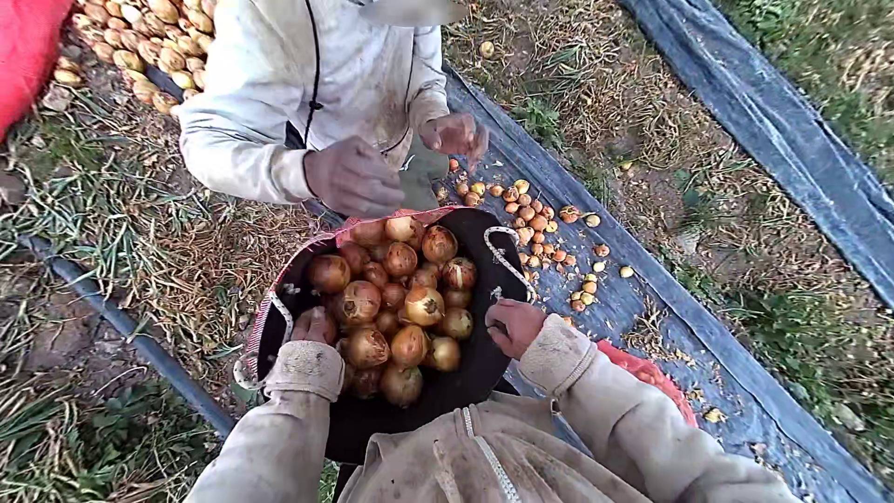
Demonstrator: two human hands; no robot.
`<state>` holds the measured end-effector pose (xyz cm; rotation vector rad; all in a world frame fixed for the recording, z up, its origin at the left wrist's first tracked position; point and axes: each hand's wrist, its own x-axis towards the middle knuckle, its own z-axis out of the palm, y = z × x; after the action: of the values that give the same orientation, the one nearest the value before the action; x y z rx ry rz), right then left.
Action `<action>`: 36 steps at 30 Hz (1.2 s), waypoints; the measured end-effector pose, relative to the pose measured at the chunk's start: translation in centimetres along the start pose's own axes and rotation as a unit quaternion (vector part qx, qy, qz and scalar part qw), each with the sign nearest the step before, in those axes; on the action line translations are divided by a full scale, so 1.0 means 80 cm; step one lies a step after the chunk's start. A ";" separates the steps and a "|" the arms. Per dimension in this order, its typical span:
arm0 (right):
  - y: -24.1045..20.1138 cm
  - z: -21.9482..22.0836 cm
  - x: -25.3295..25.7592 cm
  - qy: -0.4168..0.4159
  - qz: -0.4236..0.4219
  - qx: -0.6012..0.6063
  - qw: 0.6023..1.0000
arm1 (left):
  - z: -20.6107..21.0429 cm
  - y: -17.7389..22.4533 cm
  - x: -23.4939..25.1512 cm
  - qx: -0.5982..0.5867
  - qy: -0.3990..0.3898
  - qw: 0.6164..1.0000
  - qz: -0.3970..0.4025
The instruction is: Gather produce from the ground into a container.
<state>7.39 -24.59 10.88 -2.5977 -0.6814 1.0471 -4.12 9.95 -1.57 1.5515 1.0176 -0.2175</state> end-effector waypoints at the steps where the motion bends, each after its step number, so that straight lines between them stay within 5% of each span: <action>1: -0.005 0.003 0.005 -0.021 0.009 0.000 1.000 | 0.000 0.001 -0.008 0.082 -0.042 0.996 0.015; 3: -0.019 0.019 0.024 -0.022 0.002 0.011 1.000 | 0.009 0.027 -0.031 0.301 -0.147 0.942 0.033; 5: -0.041 0.042 0.052 -0.013 -0.005 0.002 1.000 | 0.032 0.050 -0.051 0.495 -0.233 0.836 0.023; 7: -0.069 0.052 0.088 -0.083 0.022 -0.028 0.996 | 0.057 0.047 -0.055 0.576 -0.277 0.769 0.003; 13: -0.075 0.053 0.148 -0.219 0.041 0.006 0.975 | 0.071 0.025 -0.037 0.581 -0.284 0.763 0.013; 20: 0.012 0.143 0.176 -0.033 -0.029 0.030 0.999 | 0.069 0.050 -0.039 0.581 -0.263 0.751 0.174; 24: -0.013 0.104 0.167 -0.074 0.044 0.007 0.996 | 0.081 0.067 -0.023 0.550 -0.287 0.737 0.268; 27: -0.030 0.059 0.154 -0.073 0.062 -0.017 0.995 | 0.086 0.060 -0.014 0.557 -0.355 0.684 0.310; 32: -0.040 0.047 0.164 -0.040 0.021 0.043 0.998 | 0.078 0.048 -0.019 0.456 -0.311 0.774 0.311; 36: -0.081 0.063 0.178 -0.092 0.049 0.009 0.994 | 0.098 0.039 -0.029 0.540 -0.289 0.747 0.258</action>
<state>10.70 -11.42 1.57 -2.5637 -0.5860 1.3295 -0.24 2.24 -0.03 2.4871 -0.1874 -0.9505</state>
